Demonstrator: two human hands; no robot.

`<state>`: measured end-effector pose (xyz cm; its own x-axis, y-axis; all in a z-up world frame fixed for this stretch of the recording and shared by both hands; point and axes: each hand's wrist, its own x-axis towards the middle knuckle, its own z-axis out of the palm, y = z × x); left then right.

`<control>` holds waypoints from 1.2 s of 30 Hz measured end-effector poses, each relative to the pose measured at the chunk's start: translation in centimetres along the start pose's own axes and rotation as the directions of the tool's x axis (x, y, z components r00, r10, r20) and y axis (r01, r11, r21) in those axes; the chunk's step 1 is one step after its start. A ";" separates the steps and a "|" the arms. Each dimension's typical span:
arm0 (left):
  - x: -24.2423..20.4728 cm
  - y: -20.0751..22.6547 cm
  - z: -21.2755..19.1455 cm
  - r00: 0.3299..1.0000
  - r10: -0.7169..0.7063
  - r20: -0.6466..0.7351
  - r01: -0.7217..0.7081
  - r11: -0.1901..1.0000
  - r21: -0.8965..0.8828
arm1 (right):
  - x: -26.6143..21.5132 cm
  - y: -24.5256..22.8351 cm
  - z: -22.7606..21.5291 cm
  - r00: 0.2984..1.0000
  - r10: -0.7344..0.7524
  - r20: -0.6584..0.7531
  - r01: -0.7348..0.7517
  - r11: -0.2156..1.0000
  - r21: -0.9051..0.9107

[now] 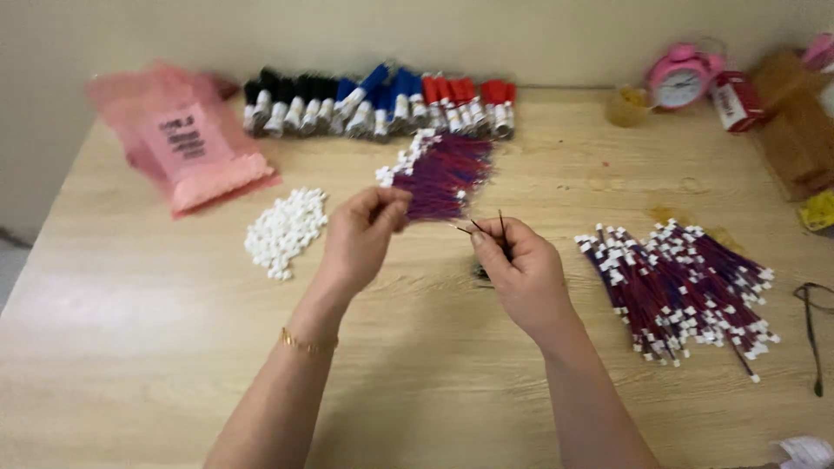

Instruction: Attaching small white plastic connectors to the ends of colored wires

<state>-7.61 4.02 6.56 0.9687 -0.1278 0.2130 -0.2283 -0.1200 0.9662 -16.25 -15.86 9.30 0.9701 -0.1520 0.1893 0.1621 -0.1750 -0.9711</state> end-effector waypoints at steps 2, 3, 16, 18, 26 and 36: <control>-2.5 -0.2 -0.4 0.998 -0.057 0.000 0.056 0.993 -0.107 | -0.7 -1.0 1.4 1.000 0.004 0.026 -0.005 1.000 0.023; -3.7 0.0 -0.5 0.994 -0.109 -0.001 0.106 0.965 -0.240 | -0.9 -1.8 2.0 0.999 -0.013 0.046 0.014 1.000 -0.026; -7.7 2.1 0.4 0.932 -0.337 0.131 0.326 0.627 -0.708 | -2.3 -5.0 3.5 0.994 -0.065 0.088 0.087 0.955 -0.282; -7.7 1.8 0.6 0.934 -0.329 0.141 0.324 0.609 -0.724 | -2.3 -6.0 3.6 0.995 -0.059 0.081 0.080 0.953 -0.292; -7.5 2.1 0.6 0.934 -0.320 0.162 0.329 0.586 -0.741 | -1.9 -6.0 3.5 0.990 -0.116 0.082 0.139 0.918 -0.372; -7.0 1.2 0.8 0.947 -0.293 0.130 0.298 0.657 -0.692 | -0.9 -5.0 3.1 0.985 -0.073 0.160 0.128 0.919 -0.373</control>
<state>-14.72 3.97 6.16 0.9718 -0.2138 -0.0998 0.2063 0.5644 0.7993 -17.33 -11.86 13.52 0.9721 0.0183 0.2337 0.2059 -0.5432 -0.8140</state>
